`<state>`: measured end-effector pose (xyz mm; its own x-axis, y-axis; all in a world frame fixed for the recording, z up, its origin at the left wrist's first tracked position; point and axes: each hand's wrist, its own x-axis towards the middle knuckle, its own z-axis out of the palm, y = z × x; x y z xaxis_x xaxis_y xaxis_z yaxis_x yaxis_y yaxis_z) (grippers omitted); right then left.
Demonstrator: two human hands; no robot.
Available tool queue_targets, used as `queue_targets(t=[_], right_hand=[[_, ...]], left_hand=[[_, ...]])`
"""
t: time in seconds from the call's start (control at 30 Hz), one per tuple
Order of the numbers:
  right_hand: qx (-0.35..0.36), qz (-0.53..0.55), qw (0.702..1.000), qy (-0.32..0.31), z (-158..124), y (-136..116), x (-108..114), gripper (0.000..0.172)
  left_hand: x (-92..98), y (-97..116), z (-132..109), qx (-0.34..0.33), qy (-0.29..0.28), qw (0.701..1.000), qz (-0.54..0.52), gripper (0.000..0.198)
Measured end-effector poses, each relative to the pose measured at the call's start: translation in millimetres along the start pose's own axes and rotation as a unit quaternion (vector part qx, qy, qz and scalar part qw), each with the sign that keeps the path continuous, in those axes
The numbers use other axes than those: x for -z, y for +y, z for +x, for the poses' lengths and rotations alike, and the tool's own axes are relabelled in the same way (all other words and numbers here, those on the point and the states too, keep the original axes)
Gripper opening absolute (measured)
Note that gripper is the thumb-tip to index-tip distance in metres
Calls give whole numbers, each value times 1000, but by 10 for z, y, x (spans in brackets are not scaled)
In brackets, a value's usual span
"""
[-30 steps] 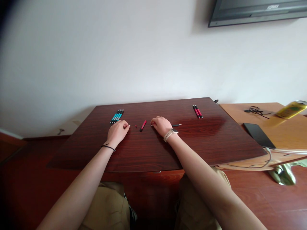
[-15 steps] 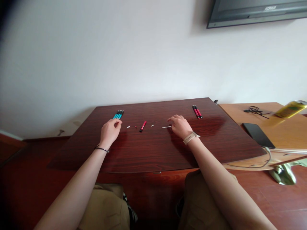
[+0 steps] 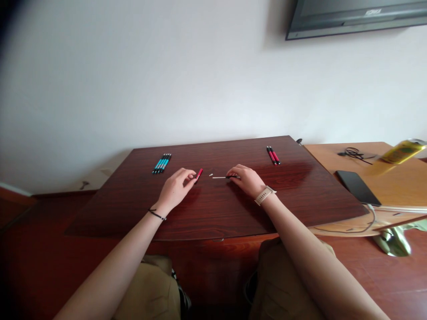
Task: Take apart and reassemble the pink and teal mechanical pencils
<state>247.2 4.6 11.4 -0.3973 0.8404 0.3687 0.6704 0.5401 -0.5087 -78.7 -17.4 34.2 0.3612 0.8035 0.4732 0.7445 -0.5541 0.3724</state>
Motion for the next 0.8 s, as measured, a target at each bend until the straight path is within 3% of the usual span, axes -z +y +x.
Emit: queue_targets(t=[0.2,0.37,0.47,0.8], right_hand=[[60,37,997,-11,-10,-315,-94,15],[65,38,997,-6,-22,-340,-77,16],[52,28,998,2,-24,-202,1,16],[-68,-58,996,23,-176,597,290,17]], left_hand=[[-173,226,-20,-33,-55,998,-15,6],[-177,258,7,-44,-49,998,-7,14],[-147,251,22,-28,-37,999,3,15],[-115,209,20,12,-19,999,49,15]])
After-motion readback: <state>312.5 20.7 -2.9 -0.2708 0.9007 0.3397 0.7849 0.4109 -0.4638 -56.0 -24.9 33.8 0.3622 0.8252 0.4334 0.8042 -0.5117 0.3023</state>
